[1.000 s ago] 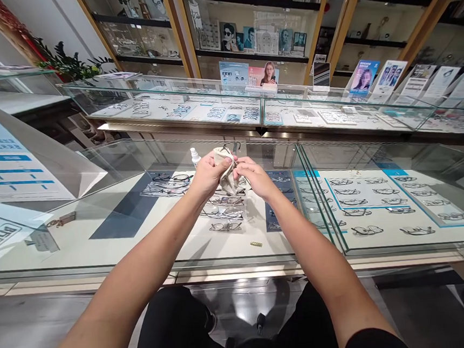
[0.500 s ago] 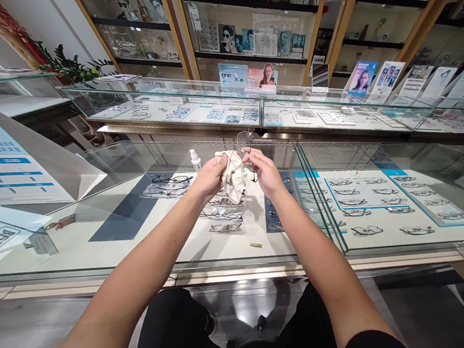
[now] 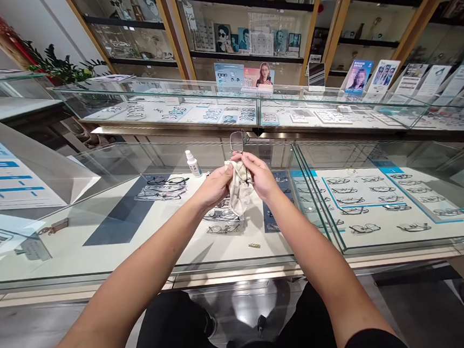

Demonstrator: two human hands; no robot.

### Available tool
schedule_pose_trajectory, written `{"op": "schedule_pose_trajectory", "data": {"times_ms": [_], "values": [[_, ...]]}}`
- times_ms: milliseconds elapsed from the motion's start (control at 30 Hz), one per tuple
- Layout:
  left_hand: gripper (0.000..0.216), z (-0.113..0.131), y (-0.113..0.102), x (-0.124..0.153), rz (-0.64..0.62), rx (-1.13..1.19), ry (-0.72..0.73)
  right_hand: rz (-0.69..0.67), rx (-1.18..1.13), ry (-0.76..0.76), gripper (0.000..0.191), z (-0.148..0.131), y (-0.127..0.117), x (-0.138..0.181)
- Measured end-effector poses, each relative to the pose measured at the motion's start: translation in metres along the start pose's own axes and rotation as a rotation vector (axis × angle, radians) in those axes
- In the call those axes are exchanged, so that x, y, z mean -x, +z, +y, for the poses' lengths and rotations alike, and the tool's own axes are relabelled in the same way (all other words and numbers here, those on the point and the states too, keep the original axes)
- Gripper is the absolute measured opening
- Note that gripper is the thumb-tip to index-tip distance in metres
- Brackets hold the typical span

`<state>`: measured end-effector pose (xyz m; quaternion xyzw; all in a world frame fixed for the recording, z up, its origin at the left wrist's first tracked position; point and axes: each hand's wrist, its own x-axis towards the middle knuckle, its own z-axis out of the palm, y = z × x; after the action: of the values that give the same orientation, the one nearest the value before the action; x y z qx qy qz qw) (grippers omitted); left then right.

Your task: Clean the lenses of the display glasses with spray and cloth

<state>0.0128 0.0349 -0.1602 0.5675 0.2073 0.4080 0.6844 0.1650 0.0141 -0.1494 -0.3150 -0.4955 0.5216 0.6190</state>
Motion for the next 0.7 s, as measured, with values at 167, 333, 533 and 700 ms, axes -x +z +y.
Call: {"op": "schedule_pose_trajectory", "data": {"times_ms": [167,333,533,700], "values": [[0.069,0.001,0.002,0.0,0.075,-0.016,0.027,-0.02,-0.028,0.034,0.038,0.0,0.004,0.003],[0.064,0.002,0.001,0.001,0.107,-0.008,0.054,-0.027,0.002,0.052,0.039,-0.002,0.007,0.006],[0.057,0.005,-0.001,0.002,0.02,-0.039,0.069,0.017,0.027,0.058,0.041,0.0,0.002,0.002],[0.059,0.01,-0.004,0.0,0.123,-0.003,0.098,0.146,-0.07,-0.063,0.032,-0.005,-0.01,-0.004]]}}
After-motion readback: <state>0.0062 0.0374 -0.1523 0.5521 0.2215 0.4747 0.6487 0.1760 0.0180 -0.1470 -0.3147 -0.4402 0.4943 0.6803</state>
